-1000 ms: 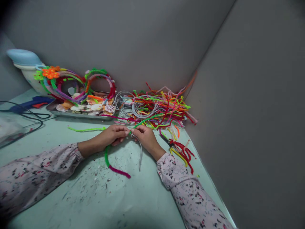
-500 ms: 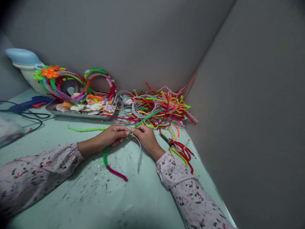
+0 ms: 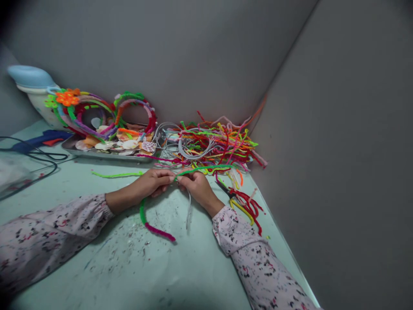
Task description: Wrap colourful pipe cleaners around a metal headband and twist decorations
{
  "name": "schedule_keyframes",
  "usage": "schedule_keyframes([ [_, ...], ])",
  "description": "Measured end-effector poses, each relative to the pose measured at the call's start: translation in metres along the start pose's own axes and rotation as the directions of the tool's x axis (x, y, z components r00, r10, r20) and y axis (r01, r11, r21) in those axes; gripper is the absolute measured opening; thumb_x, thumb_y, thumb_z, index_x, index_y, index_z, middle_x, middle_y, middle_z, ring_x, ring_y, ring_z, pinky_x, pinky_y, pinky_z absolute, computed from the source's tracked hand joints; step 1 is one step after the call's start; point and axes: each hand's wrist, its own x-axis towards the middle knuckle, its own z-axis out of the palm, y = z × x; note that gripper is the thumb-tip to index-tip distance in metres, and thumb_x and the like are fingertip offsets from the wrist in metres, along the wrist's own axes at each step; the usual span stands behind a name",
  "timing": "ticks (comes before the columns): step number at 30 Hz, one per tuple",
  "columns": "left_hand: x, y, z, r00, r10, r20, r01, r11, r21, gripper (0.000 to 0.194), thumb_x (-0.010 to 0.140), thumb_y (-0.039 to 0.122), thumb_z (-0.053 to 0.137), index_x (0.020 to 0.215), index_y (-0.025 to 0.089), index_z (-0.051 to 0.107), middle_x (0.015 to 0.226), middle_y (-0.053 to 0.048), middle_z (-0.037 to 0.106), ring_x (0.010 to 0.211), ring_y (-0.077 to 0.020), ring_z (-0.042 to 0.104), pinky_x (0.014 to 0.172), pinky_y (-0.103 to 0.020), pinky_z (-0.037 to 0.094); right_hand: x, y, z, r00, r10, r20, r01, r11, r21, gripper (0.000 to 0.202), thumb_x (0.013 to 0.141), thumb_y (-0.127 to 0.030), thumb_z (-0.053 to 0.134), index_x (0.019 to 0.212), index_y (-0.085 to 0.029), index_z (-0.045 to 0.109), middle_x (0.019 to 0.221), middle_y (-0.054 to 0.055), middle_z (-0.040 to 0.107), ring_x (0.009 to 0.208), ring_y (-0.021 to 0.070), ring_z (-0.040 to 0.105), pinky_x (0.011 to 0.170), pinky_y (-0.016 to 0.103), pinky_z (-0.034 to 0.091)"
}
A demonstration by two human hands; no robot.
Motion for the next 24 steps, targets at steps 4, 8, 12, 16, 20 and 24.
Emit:
schedule_keyframes([
  [4,0.0005,-0.0002,0.0011,1.0,-0.015,-0.016,0.015,1.0,0.001,0.02,0.084,0.034,0.055,0.085,0.015,0.062,0.051,0.006,0.049,0.033,-0.0042,0.035,0.035,-0.019,0.022,0.0014,0.0026,0.0008,1.0,0.024,0.002,-0.024,1.0,0.015,0.012,0.073,-0.027,0.063,0.082,-0.019,0.062,0.057,-0.005,0.056,0.052,0.0107,0.051,0.052,0.023,0.04],
  [8,0.0014,-0.0012,0.0016,1.0,-0.012,-0.012,0.012,1.0,-0.005,0.02,0.083,0.034,0.056,0.085,0.015,0.062,0.051,0.006,0.049,0.033,-0.0041,0.035,0.035,-0.018,0.022,0.0024,0.0051,0.0008,0.999,0.037,-0.002,-0.037,0.999,-0.003,0.011,0.073,-0.027,0.062,0.082,-0.02,0.061,0.054,-0.006,0.054,0.047,0.01,0.048,0.049,0.023,0.04],
  [12,0.0014,-0.0013,0.0013,1.0,-0.012,-0.005,0.012,1.0,-0.015,0.019,0.082,0.033,0.056,0.085,0.015,0.062,0.051,0.006,0.048,0.034,-0.0044,0.035,0.036,-0.019,0.022,0.002,0.0044,0.0009,0.999,0.032,-0.006,-0.032,0.999,-0.041,0.01,0.073,-0.026,0.061,0.082,-0.021,0.06,0.053,-0.006,0.053,0.047,0.0107,0.048,0.049,0.024,0.04],
  [16,0.0011,-0.0018,0.0015,1.0,-0.012,-0.009,0.012,1.0,-0.013,0.02,0.083,0.033,0.056,0.086,0.015,0.063,0.052,0.005,0.048,0.035,-0.0046,0.035,0.037,-0.019,0.022,0.0017,0.0035,0.0008,1.0,0.026,-0.007,-0.026,0.998,-0.065,0.008,0.074,-0.025,0.06,0.08,-0.021,0.06,0.053,-0.006,0.052,0.048,0.0109,0.048,0.05,0.024,0.04],
  [20,0.0011,-0.0021,0.0016,1.0,-0.01,-0.006,0.01,1.0,-0.008,0.02,0.083,0.033,0.055,0.086,0.015,0.063,0.052,0.005,0.049,0.035,-0.0047,0.035,0.037,-0.019,0.023,0.0011,0.003,-0.0003,1.0,0.018,0.004,-0.017,0.995,-0.097,0.008,0.075,-0.025,0.059,0.081,-0.02,0.06,0.055,-0.006,0.052,0.05,0.0115,0.05,0.05,0.024,0.04],
  [24,0.0014,-0.0015,0.002,1.0,-0.02,-0.007,0.02,1.0,-0.013,0.021,0.082,0.034,0.056,0.085,0.015,0.062,0.052,0.005,0.049,0.034,-0.0049,0.035,0.036,-0.019,0.023,-0.0003,0.002,-0.0003,1.0,0.023,0.0,-0.023,0.991,-0.13,0.007,0.075,-0.022,0.057,0.081,-0.02,0.06,0.055,-0.006,0.053,0.051,0.0113,0.049,0.051,0.024,0.039],
])
